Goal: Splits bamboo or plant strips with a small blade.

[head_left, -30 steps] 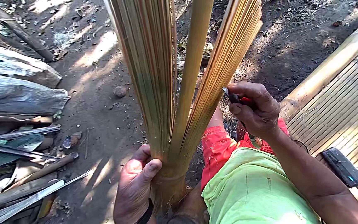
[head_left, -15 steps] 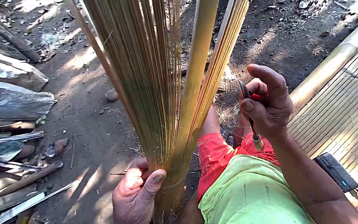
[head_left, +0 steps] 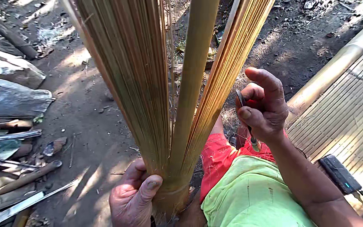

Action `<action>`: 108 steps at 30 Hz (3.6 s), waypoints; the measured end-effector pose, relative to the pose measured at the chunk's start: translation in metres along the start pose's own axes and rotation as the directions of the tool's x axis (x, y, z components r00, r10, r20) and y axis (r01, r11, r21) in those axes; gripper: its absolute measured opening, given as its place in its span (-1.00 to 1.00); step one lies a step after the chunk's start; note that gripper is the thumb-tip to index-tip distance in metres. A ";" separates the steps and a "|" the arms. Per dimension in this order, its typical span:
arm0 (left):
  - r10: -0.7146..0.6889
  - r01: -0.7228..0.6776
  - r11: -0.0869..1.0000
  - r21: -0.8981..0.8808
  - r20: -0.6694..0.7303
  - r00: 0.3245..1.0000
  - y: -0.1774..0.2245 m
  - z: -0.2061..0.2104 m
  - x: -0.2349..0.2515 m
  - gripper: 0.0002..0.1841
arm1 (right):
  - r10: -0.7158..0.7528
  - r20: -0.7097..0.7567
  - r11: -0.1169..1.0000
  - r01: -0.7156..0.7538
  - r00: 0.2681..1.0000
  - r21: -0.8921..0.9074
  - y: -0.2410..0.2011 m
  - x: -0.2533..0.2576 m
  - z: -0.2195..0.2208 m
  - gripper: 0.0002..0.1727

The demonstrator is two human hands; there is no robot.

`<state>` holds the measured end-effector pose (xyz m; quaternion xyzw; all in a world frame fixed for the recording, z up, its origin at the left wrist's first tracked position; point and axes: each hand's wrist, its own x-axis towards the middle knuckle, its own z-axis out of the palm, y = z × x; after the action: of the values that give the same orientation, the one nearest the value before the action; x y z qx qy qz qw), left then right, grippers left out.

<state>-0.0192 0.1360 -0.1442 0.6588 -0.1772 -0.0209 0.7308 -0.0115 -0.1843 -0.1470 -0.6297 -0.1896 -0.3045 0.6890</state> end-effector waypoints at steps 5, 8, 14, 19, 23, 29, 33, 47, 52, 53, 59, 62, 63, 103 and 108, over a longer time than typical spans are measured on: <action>0.029 -0.028 1.000 -0.008 0.025 0.999 0.000 -0.006 -0.001 -0.72 | -0.029 -0.005 0.998 0.030 1.000 0.051 -0.001 0.004 0.000 -0.36; 0.036 -0.036 0.999 -0.010 0.042 0.998 0.001 -0.007 -0.002 -0.72 | -0.026 -0.015 0.998 0.027 1.000 0.065 -0.003 0.003 0.000 -0.40; 0.054 -0.053 0.998 -0.014 0.060 0.997 0.003 -0.012 -0.002 -0.69 | -0.017 -0.013 0.987 0.019 1.000 0.162 -0.002 0.003 -0.001 -0.37; 0.076 -0.076 0.997 -0.018 0.050 0.996 0.004 -0.014 -0.001 -0.69 | -0.013 -0.023 0.974 0.018 1.000 0.225 -0.005 0.005 0.004 -0.43; 0.078 -0.077 0.997 -0.023 0.045 0.996 0.003 -0.016 -0.001 -0.69 | -0.022 -0.021 0.975 0.026 1.000 0.221 -0.005 0.007 0.006 -0.44; 0.082 -0.080 0.996 -0.047 0.046 0.996 0.003 -0.018 0.000 -0.71 | -0.028 -0.013 0.974 0.031 1.000 0.224 -0.006 0.008 0.009 -0.48; 0.077 -0.075 0.996 -0.049 0.037 0.996 0.003 -0.019 0.000 -0.71 | -0.038 -0.018 0.973 0.041 0.999 0.228 -0.004 0.009 0.010 -0.50; 0.080 -0.077 0.994 -0.078 0.043 0.996 0.002 -0.023 0.000 -0.72 | -0.090 0.012 0.973 0.086 0.996 0.213 -0.006 0.014 0.011 -0.47; 0.085 -0.081 0.993 -0.080 0.055 0.995 0.002 -0.023 -0.001 -0.73 | -0.109 0.010 0.974 0.105 0.994 0.199 -0.007 0.017 0.009 -0.51; 0.087 -0.082 0.993 -0.083 0.056 0.995 0.002 -0.023 -0.001 -0.73 | -0.113 0.006 0.974 0.110 0.994 0.199 -0.007 0.017 0.008 -0.52; 0.090 -0.087 0.994 -0.073 0.049 0.995 0.003 -0.022 0.000 -0.73 | -0.115 0.002 0.975 0.113 0.993 0.191 -0.007 0.018 0.006 -0.57; 0.090 -0.086 0.993 -0.075 0.046 0.995 0.003 -0.021 -0.001 -0.73 | -0.102 0.003 0.976 0.100 0.995 0.196 -0.009 0.015 0.008 -0.57; 0.088 -0.085 0.993 -0.077 0.047 0.995 0.004 -0.021 -0.001 -0.73 | -0.094 0.010 0.976 0.090 0.996 0.196 -0.010 0.013 0.009 -0.56; 0.030 -0.012 0.987 -0.162 0.107 0.994 -0.005 -0.038 0.009 -0.71 | -0.268 0.309 0.915 0.342 0.913 -0.216 -0.033 0.002 -0.015 -0.53; 0.016 0.004 0.983 -0.185 0.110 0.994 -0.005 -0.038 0.007 -0.72 | -0.304 0.235 0.895 0.361 0.923 -0.261 -0.027 0.009 -0.011 -0.44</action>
<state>-0.0003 0.1700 -0.1503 0.5854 -0.2168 -0.0717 0.7779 -0.0236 -0.1969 -0.1225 -0.7106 -0.3106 -0.3825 0.5023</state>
